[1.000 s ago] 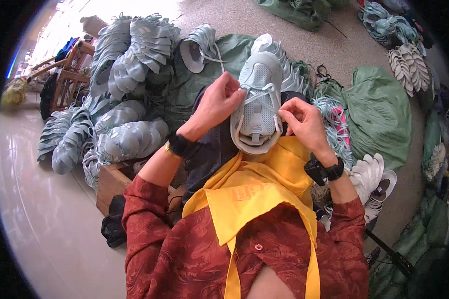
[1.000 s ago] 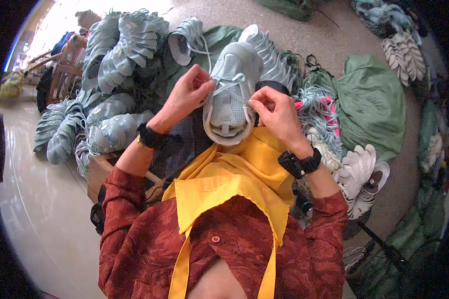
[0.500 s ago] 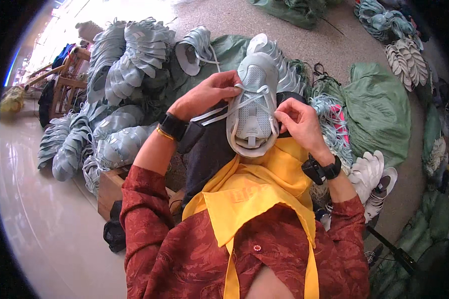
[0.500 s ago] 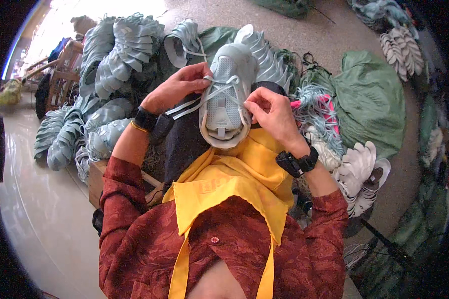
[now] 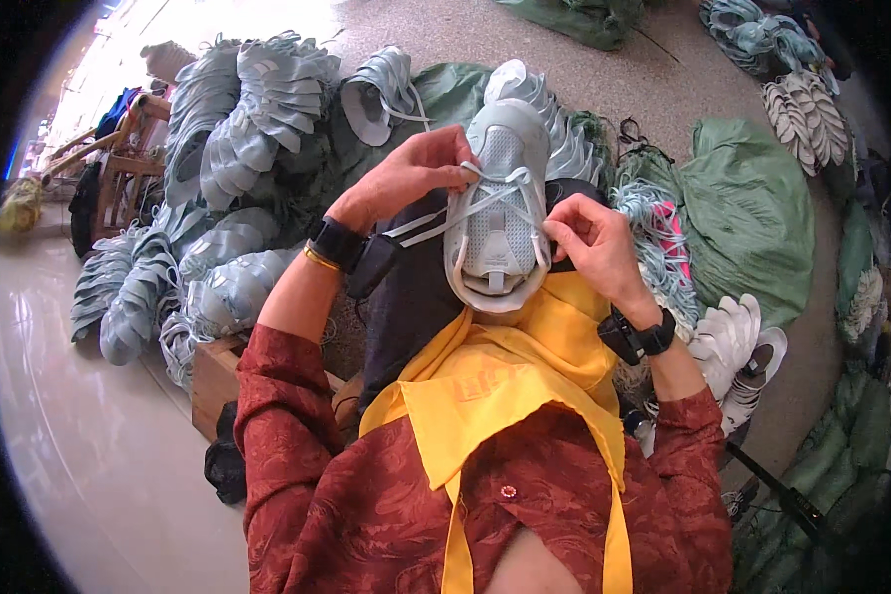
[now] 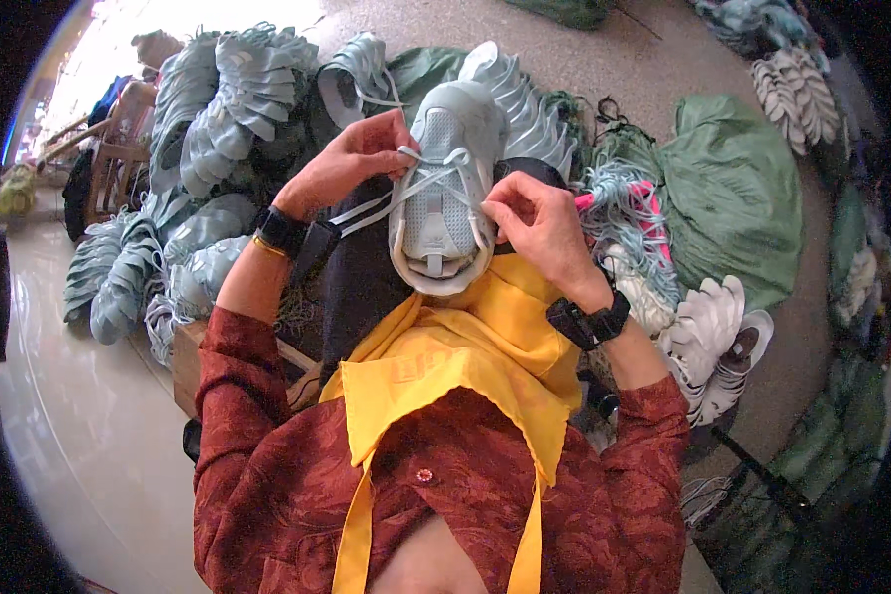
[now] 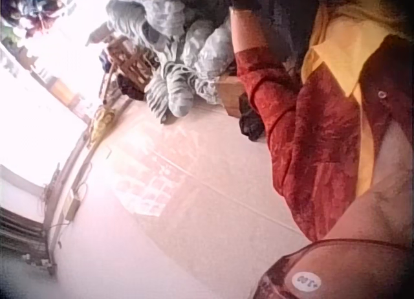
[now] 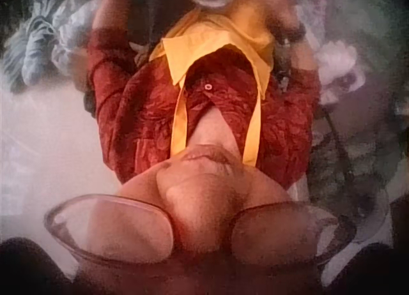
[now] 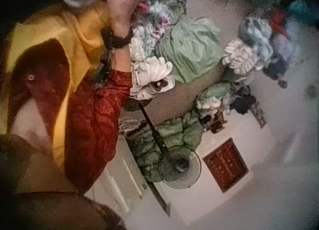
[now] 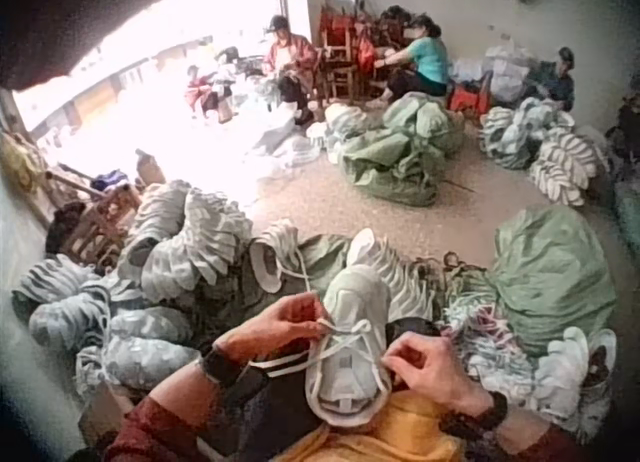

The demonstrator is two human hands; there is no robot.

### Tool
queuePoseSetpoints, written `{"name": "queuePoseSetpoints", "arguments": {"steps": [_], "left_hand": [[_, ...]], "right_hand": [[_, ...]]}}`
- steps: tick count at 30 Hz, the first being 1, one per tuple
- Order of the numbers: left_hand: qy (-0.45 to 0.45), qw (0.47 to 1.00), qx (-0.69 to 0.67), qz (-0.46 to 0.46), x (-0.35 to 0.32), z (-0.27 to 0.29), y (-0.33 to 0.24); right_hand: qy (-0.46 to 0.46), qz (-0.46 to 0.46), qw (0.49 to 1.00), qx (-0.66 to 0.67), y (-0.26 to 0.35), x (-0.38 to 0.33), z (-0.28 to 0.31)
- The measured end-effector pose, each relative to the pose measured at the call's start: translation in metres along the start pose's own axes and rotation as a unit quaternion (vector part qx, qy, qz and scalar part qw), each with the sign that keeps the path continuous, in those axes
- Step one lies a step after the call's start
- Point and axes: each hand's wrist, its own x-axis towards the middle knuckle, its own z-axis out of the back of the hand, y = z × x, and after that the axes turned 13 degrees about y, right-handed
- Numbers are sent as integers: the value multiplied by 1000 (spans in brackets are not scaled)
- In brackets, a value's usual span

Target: The person sits on the floor and laces a white sneaker held on their lap. They thread the laces through the eyelets, pull them tight, and adjust the fit repeatedly. The person finishes by tying the laces into a knot.

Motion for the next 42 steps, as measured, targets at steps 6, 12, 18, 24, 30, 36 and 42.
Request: {"name": "queuePoseSetpoints", "arguments": {"steps": [6,12,18,24,30,36,42], "left_hand": [[-2,992,123,20,6,-6,-2],[-114,931,335,-84,4,-26,0],[-168,926,329,-72,-2,-38,8],[-204,921,323,-79,-6,-46,15],[-188,950,249,7,-33,-62,12],[-144,986,89,0,-44,-58,14],[-162,980,115,22,-86,-53,-14]], "right_hand": [[0,-4,1000,-1,3,-1,0],[10,-32,999,-20,16,-6,5],[2,76,971,-226,34,-11,17],[-33,136,920,-367,46,-36,37],[-46,71,938,-336,31,-53,37],[-61,57,948,-307,14,-48,22],[-89,59,943,-314,12,-47,22]]}}
